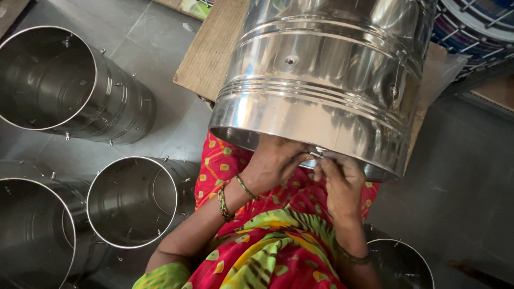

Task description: The person sits on the floor and assembles a large cylindrical metal container. They insert small metal clips into pre-drilled holes along the container's rim and use a pair of pliers to crimp and secure each clip in place.

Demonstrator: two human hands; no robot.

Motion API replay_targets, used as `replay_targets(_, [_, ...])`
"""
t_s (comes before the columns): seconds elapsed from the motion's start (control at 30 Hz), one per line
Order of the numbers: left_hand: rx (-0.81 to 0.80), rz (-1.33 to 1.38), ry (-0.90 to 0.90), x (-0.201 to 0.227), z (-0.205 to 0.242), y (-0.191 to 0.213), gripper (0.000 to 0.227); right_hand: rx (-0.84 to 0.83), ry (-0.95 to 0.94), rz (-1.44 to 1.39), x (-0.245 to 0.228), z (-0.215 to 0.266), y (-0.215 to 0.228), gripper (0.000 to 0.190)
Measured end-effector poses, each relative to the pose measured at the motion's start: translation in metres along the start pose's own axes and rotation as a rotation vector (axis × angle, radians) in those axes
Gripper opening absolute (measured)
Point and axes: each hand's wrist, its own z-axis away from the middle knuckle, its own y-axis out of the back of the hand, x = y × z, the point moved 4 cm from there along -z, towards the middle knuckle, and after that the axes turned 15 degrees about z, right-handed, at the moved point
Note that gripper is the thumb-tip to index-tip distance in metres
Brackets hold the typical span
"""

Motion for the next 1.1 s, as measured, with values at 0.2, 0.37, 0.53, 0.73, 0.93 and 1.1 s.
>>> replay_targets(0.2, [0.068,-0.029,-0.030,0.007,0.000,0.000,0.020,-0.007,-0.022,-0.142,-0.004,0.002,-0.003,0.016])
replay_targets(0.37, [0.064,-0.028,0.006,0.007,-0.001,0.003,0.019,-0.035,0.066,-0.073,-0.014,0.002,-0.004,0.017])
replay_targets(0.53, [0.044,-0.070,-0.038,0.011,-0.001,0.001,0.018,0.023,-0.196,-0.126,-0.002,0.001,0.001,0.020])
replay_targets(0.73, [0.047,-0.046,-0.014,0.012,-0.003,0.001,0.016,-0.001,-0.036,0.004,0.001,0.005,0.008,0.016])
replay_targets(0.93, [0.046,-0.063,-0.047,0.015,-0.005,-0.004,0.019,0.013,-0.304,-0.088,0.013,0.006,0.011,0.020])
replay_targets(1.1, [0.080,-0.083,-0.040,0.015,-0.005,-0.004,0.018,0.025,-0.034,0.035,0.001,0.006,0.010,0.021])
